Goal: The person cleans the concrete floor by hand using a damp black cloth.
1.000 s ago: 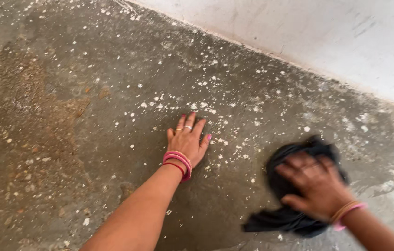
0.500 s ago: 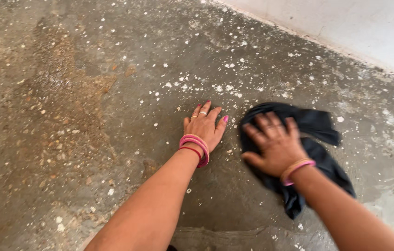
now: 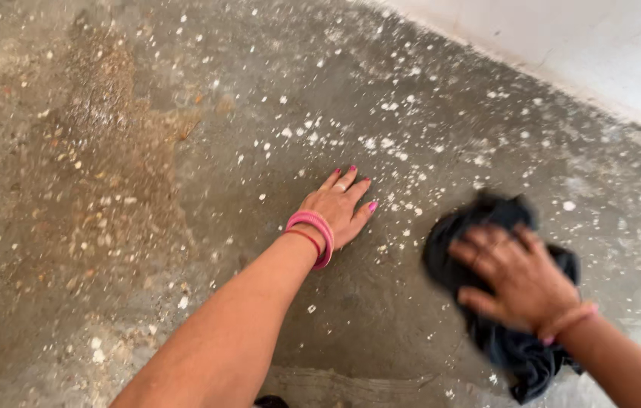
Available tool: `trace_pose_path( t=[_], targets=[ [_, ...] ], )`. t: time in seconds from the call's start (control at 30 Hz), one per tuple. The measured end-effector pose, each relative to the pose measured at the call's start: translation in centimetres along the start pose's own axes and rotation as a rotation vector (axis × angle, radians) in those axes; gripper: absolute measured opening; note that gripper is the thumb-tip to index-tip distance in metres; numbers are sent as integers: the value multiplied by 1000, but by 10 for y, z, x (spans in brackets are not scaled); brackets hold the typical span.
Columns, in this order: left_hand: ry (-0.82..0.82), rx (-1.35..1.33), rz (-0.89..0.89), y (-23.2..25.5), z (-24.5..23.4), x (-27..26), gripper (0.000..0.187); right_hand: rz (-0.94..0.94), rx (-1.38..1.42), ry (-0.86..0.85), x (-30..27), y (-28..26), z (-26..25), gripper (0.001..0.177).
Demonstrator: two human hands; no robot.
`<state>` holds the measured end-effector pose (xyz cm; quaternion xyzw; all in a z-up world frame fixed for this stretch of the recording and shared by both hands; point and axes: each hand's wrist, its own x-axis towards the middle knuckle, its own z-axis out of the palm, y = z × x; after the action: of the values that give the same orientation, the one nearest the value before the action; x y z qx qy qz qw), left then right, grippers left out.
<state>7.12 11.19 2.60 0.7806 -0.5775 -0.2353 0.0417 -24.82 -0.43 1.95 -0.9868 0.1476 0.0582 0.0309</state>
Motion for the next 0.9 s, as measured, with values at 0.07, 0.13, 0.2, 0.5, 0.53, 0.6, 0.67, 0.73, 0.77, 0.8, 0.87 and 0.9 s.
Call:
trace_pose_path(
  t=[0.07, 0.13, 0.2, 0.5, 0.53, 0.6, 0.67, 0.73, 0.77, 0.8, 0.87, 0.9],
  targets=[
    [-27, 7, 6, -3, 1, 0, 61, 194, -31, 15, 18, 3, -1, 84],
    [-34, 20, 11, -2, 1, 3, 62, 265, -24, 50, 49, -8, -2, 85],
    [-28, 35, 6, 0, 1, 3, 64, 288, -2, 80, 82, -29, -10, 86],
    [55, -50, -21, 5, 7, -12, 63, -316, 294, 106, 69, -135, -32, 76],
    [70, -45, 2, 3, 6, -11, 63, -373, 294, 111, 60, -125, -28, 76],
    [88, -40, 45, 0, 7, -14, 63, -483, 303, 111, 37, -103, -19, 77],
    [79, -48, 48, -2, 9, -16, 64, -464, 269, 79, 33, -70, -15, 76],
    [97, -56, 48, -2, 12, -18, 65, -359, 202, 47, 42, -51, -12, 78],
    [119, -57, 41, 1, 15, -18, 65, -268, 155, 32, 49, -46, -13, 81],
    [141, -59, 35, 2, 17, -19, 66, -176, 107, 20, 57, -43, -15, 83],
    [144, -152, -22, 6, 19, -19, 62, -45, 87, 40, 76, -55, -17, 81],
    [150, -196, -48, 7, 18, -18, 61, 21, 74, 54, 88, -64, -20, 80]
  ],
)
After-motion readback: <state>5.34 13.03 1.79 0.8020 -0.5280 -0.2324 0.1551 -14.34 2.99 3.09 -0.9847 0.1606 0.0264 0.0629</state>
